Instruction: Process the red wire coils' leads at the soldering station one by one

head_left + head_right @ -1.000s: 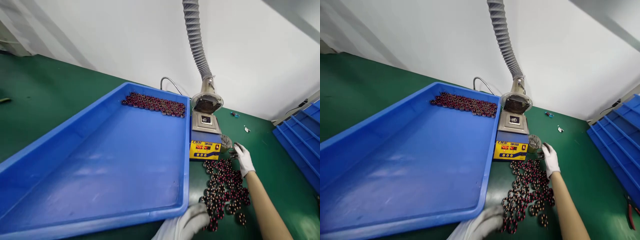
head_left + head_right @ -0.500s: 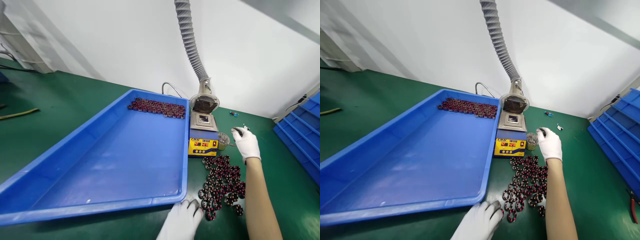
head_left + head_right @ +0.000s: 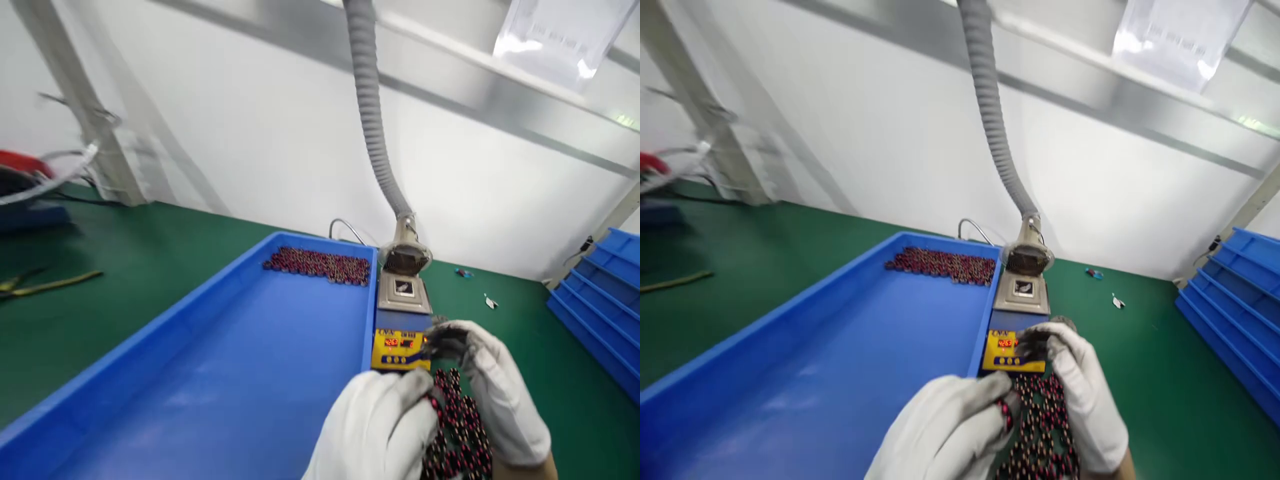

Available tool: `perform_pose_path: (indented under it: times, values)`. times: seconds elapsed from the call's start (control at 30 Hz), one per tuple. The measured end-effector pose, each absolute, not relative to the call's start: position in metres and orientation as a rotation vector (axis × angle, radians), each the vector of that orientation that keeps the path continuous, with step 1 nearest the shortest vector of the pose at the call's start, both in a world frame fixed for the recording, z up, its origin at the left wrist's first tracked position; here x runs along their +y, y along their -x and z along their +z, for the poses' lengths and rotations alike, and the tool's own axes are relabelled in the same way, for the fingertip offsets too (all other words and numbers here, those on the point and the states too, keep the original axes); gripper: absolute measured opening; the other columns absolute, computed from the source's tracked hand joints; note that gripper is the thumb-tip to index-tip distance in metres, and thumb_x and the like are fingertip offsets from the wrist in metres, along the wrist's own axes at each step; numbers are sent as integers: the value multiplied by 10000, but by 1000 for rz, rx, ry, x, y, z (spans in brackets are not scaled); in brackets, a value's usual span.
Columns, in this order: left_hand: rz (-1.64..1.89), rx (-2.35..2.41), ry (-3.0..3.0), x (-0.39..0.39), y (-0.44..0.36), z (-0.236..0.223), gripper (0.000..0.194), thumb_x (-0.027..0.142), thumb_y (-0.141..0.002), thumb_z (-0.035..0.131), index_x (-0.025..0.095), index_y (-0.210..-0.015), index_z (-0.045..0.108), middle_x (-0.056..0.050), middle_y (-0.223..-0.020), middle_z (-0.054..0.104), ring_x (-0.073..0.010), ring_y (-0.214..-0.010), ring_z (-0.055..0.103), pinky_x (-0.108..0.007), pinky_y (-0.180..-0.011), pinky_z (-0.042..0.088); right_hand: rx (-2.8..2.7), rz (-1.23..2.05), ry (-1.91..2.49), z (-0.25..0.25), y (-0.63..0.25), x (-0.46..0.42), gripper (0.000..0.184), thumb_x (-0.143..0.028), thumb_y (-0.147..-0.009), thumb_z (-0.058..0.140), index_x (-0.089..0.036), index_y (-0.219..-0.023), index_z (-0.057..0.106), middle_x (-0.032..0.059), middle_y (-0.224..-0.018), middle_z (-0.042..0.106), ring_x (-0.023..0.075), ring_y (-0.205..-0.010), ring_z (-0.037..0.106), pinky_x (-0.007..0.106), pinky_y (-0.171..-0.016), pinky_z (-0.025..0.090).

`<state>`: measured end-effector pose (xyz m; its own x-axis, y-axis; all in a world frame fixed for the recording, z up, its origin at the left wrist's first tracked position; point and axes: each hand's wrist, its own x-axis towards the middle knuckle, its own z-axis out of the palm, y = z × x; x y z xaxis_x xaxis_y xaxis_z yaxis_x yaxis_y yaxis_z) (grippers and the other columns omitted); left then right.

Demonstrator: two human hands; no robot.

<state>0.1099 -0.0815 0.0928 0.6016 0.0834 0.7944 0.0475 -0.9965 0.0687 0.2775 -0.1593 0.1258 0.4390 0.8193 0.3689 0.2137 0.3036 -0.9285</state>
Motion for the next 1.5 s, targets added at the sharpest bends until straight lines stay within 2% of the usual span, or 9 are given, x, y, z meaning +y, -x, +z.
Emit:
perform_pose_path:
  times: [0.13, 0.27, 0.37, 0.47, 0.67, 0.9, 1.13, 1.3, 1.5]
  values:
    - [1852, 176, -2583, -52, -124, 126, 175, 126, -819, 486, 174, -983, 526, -85, -965, 666, -217, -926, 581, -354, -758, 475, -1073, 627, 962, 121, -252, -126, 376, -481, -783, 541, -247, -1073, 595, 99, -968, 683, 223, -809, 657, 362, -707, 536]
    - [1987, 210, -2456, -40, -136, 112, 229, 127, -754, 578, 199, -969, 543, -88, -1016, 631, -238, -985, 565, -364, -785, 497, -994, 635, 846, 114, -256, -102, 187, -359, -707, 682, -227, -839, 688, 59, -748, 694, 173, -666, 649, 268, -644, 523]
    - [1773, 396, -2305, -40, -136, 105, 471, 205, -721, 613, 219, -1166, 461, -127, -1245, 508, -284, -1128, 498, -402, -859, 496, -996, 601, 805, 112, -261, -100, 129, -330, -671, 717, -230, -753, 709, 49, -727, 687, 156, -611, 634, 241, -596, 520]
    - [1425, 300, -2322, -35, -131, 108, 610, 145, -702, 589, 264, -1264, 384, -87, -1227, 548, -252, -1101, 535, -360, -867, 505, -1072, 600, 835, 113, -260, -103, 90, -265, -681, 714, -239, -768, 710, 47, -792, 673, 157, -642, 631, 237, -590, 520]
    - [1335, 137, -2224, -16, -122, 111, 286, 306, -841, 527, 296, -1126, 502, -28, -1045, 653, -176, -920, 626, -283, -786, 536, -1184, 640, 863, 116, -257, -105, 276, -321, -609, 770, -245, -864, 695, 53, -861, 647, 177, -756, 614, 264, -677, 507]
    - [1635, -78, -2494, -17, -122, 117, 263, 225, -890, 413, 156, -1140, 457, -110, -1064, 616, -178, -1033, 553, -317, -882, 469, -1131, 599, 750, 109, -252, -97, 80, -333, -732, 670, -263, -735, 708, 8, -753, 633, 124, -655, 584, 231, -601, 476]
    - [1719, 115, -2660, -21, -122, 119, 218, 138, -835, 442, 117, -1043, 506, -108, -1031, 621, -184, -1043, 525, -348, -906, 423, -705, 585, 604, 103, -261, -100, 148, -388, -692, 692, -297, -809, 702, 13, -821, 698, 168, -757, 633, 319, -748, 499]
    - [1746, 137, -2634, -20, -123, 115, 229, 129, -808, 466, 112, -1030, 520, -119, -1016, 623, -201, -1009, 545, -366, -876, 451, -888, 842, 806, 113, -250, -98, 380, -343, -559, 794, -207, -898, 691, 90, -849, 699, 234, -796, 643, 372, -777, 497]
    - [1499, 80, -2408, -15, -118, 123, 243, 181, -858, 473, 199, -1095, 522, -57, -989, 643, -168, -919, 589, -294, -774, 507, -548, 1101, 597, 114, -223, -93, 276, -184, -579, 792, -215, -832, 687, 17, -750, 690, 111, -660, 630, 204, -639, 492]
